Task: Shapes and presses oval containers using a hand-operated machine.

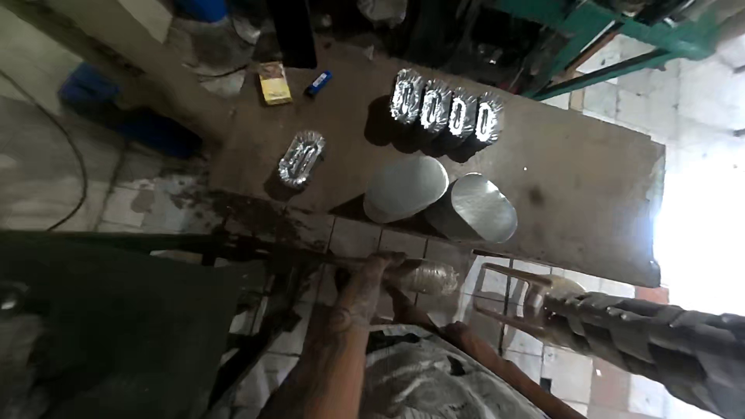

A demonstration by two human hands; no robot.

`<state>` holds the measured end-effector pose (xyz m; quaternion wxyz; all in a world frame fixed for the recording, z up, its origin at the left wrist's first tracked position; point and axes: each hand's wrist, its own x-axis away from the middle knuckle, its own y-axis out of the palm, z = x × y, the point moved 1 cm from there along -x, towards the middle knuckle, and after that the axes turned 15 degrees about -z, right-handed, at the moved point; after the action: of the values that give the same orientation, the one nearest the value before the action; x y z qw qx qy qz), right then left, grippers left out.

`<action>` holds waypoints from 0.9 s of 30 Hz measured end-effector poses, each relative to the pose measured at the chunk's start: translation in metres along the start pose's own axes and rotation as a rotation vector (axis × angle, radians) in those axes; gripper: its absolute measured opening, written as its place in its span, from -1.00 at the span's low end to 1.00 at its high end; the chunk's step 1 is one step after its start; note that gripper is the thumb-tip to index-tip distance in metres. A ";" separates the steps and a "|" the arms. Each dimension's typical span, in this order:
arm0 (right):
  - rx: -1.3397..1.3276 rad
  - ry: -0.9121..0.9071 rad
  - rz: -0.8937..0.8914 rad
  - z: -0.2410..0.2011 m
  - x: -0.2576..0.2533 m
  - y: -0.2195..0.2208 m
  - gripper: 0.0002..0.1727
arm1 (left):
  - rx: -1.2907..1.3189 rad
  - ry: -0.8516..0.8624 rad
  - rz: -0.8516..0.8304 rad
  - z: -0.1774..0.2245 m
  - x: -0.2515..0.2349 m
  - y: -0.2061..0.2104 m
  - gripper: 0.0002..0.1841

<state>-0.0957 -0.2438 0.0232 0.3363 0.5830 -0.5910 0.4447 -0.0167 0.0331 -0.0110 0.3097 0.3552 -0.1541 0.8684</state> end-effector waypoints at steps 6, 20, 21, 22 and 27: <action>0.017 -0.143 0.095 0.010 -0.015 -0.002 -0.57 | -0.089 -0.259 -0.051 0.013 0.070 -0.067 -0.36; 0.048 -0.670 0.314 -0.225 -0.038 -0.060 -0.78 | 0.349 0.070 1.461 -0.116 0.365 -0.155 -0.31; 0.053 -0.715 0.339 -0.252 -0.044 -0.059 -0.77 | 0.213 -0.186 1.388 -0.153 0.370 -0.139 -0.25; 0.070 -0.749 0.365 -0.281 -0.047 -0.058 -0.77 | 0.144 -0.374 1.312 -0.192 0.379 -0.127 -0.19; 0.259 -1.034 0.369 -0.407 -0.073 -0.031 -0.82 | 0.118 -0.250 0.921 -0.254 0.456 -0.059 -0.44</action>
<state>-0.1071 0.1604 0.1145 -0.1549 0.6484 -0.7116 0.2216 -0.3646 0.3971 0.1389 -0.1489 0.3689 -0.2818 0.8731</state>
